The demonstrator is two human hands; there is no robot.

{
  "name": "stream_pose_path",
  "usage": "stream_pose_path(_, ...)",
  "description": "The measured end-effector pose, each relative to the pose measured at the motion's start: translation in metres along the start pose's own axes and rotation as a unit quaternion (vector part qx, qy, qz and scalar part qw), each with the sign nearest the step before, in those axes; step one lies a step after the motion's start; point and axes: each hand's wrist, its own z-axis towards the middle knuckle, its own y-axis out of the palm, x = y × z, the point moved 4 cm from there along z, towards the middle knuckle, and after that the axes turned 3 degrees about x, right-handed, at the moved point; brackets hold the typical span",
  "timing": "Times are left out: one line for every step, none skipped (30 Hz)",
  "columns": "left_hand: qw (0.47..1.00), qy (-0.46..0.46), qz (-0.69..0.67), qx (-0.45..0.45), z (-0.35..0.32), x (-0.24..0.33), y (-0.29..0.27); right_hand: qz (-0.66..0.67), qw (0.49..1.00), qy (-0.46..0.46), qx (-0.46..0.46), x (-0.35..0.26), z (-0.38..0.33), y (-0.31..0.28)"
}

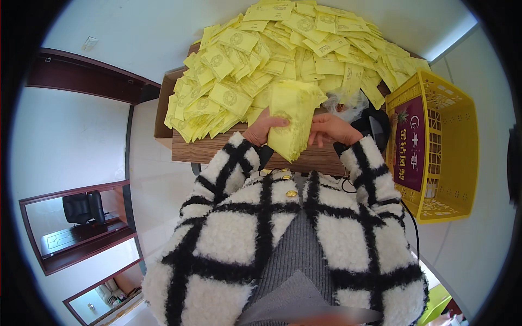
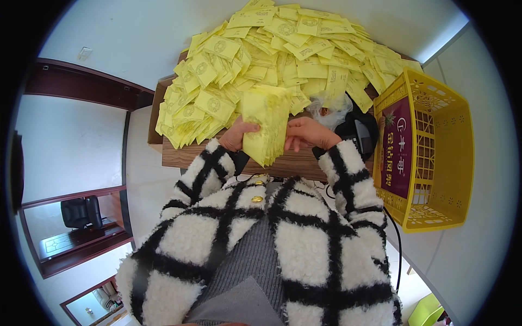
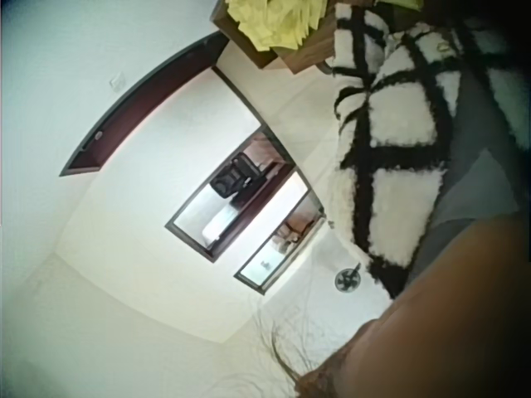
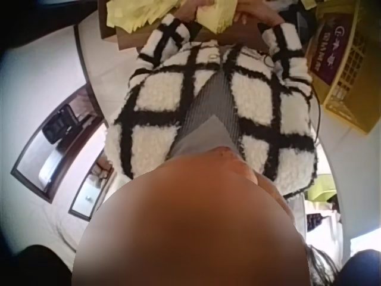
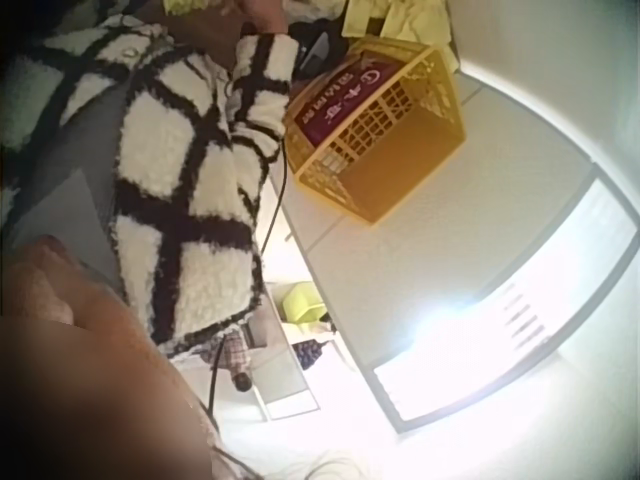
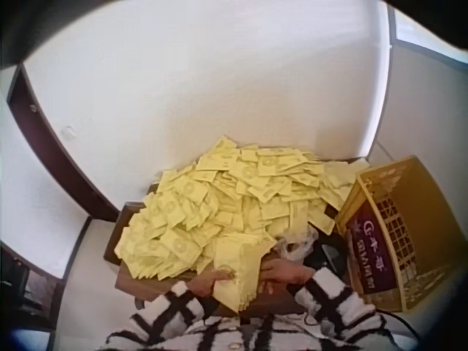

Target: Sorting and stacking yellow envelopes into a plastic crate.

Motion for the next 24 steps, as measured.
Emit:
stream_pose_path(0.999, 0.004, 0.036, -0.007, 0.001, -0.001, 0.003, -0.081, 0.996, -0.022, 0.010, -0.007, 0.000, 0.008)
stream_pose_path(0.999, 0.005, 0.036, -0.007, 0.002, -0.001, 0.004, -0.161, 0.986, -0.045, 0.020, -0.012, 0.000, 0.012)
stream_pose_path(0.999, -0.001, 0.053, -0.011, 0.004, -0.003, 0.006, -0.160, 0.986, -0.044, 0.022, -0.009, 0.003, 0.009)
stream_pose_path(0.997, -0.007, 0.071, -0.014, 0.006, -0.005, 0.007, -0.199, 0.976, -0.074, 0.039, -0.005, 0.008, 0.004)
stream_pose_path(0.997, -0.007, 0.070, -0.016, 0.008, -0.007, 0.008, -0.237, 0.964, -0.104, 0.056, -0.004, 0.010, -0.001)
stream_pose_path(0.998, -0.011, 0.059, -0.012, 0.010, -0.010, 0.005, -0.238, 0.964, -0.104, 0.054, -0.007, 0.009, -0.001)
stream_pose_path(0.999, -0.015, 0.047, -0.009, 0.011, -0.014, 0.002, -0.274, 0.956, -0.075, 0.075, -0.011, 0.006, -0.003)
stream_pose_path(0.999, -0.013, 0.046, -0.009, 0.014, -0.018, -0.001, -0.309, 0.945, -0.045, 0.096, -0.014, 0.004, -0.006)
stream_pose_path(0.998, 0.003, 0.056, 0.004, 0.017, -0.021, -0.003, -0.311, 0.945, -0.045, 0.095, -0.015, 0.002, -0.008)
stream_pose_path(0.998, 0.018, 0.066, 0.016, 0.020, -0.025, -0.006, -0.311, 0.942, -0.045, 0.115, -0.017, -0.001, -0.013)
stream_pose_path(0.998, 0.020, 0.064, 0.016, 0.022, -0.030, -0.007, -0.312, 0.940, -0.045, 0.134, -0.019, -0.004, -0.018)
stream_pose_path(0.995, 0.033, 0.083, 0.033, 0.026, -0.035, -0.009, -0.314, 0.939, -0.043, 0.136, -0.015, -0.006, -0.028)
stream_pose_path(0.992, 0.046, 0.103, 0.052, 0.027, -0.039, -0.012, -0.340, 0.924, -0.031, 0.172, -0.009, -0.007, -0.042)
stream_pose_path(0.993, 0.048, 0.099, 0.052, 0.029, -0.043, -0.014, -0.365, 0.907, -0.019, 0.209, -0.003, -0.010, -0.055)
stream_pose_path(0.985, 0.063, 0.142, 0.068, 0.031, -0.044, -0.016, -0.367, 0.906, -0.016, 0.208, -0.006, -0.016, -0.057)
stream_pose_path(0.976, 0.078, 0.184, 0.084, 0.032, -0.044, -0.019, -0.389, 0.892, -0.055, 0.224, -0.011, -0.024, -0.059)
stream_pose_path(0.977, 0.078, 0.180, 0.084, 0.034, -0.047, -0.020, -0.411, 0.875, -0.093, 0.239, -0.016, -0.032, -0.059)
stream_pose_path(0.971, 0.083, 0.209, 0.085, 0.037, -0.048, -0.020, -0.411, 0.874, -0.089, 0.243, -0.029, -0.042, -0.048)
stream_pose_path(0.963, 0.088, 0.238, 0.087, 0.039, -0.049, -0.020, -0.371, 0.898, -0.094, 0.215, -0.048, -0.052, -0.027)
stream_pose_path(0.964, 0.088, 0.235, 0.083, 0.043, -0.054, -0.022, -0.332, 0.919, -0.099, 0.187, -0.059, -0.055, -0.013)
stream_pose_path(0.960, 0.094, 0.247, 0.089, 0.048, -0.060, -0.026, -0.333, 0.918, -0.095, 0.193, -0.054, -0.051, -0.011)
stream_pose_path(0.956, 0.101, 0.259, 0.096, 0.053, -0.064, -0.028, -0.424, 0.864, -0.163, 0.220, -0.051, -0.043, -0.012)
stream_pose_path(0.957, 0.100, 0.256, 0.092, 0.057, -0.069, -0.029, -0.508, 0.794, -0.229, 0.242, -0.049, -0.039, -0.011)
stream_pose_path(0.946, 0.113, 0.291, 0.088, 0.062, -0.072, -0.030, -0.510, 0.794, -0.224, 0.245, -0.045, -0.033, -0.010)
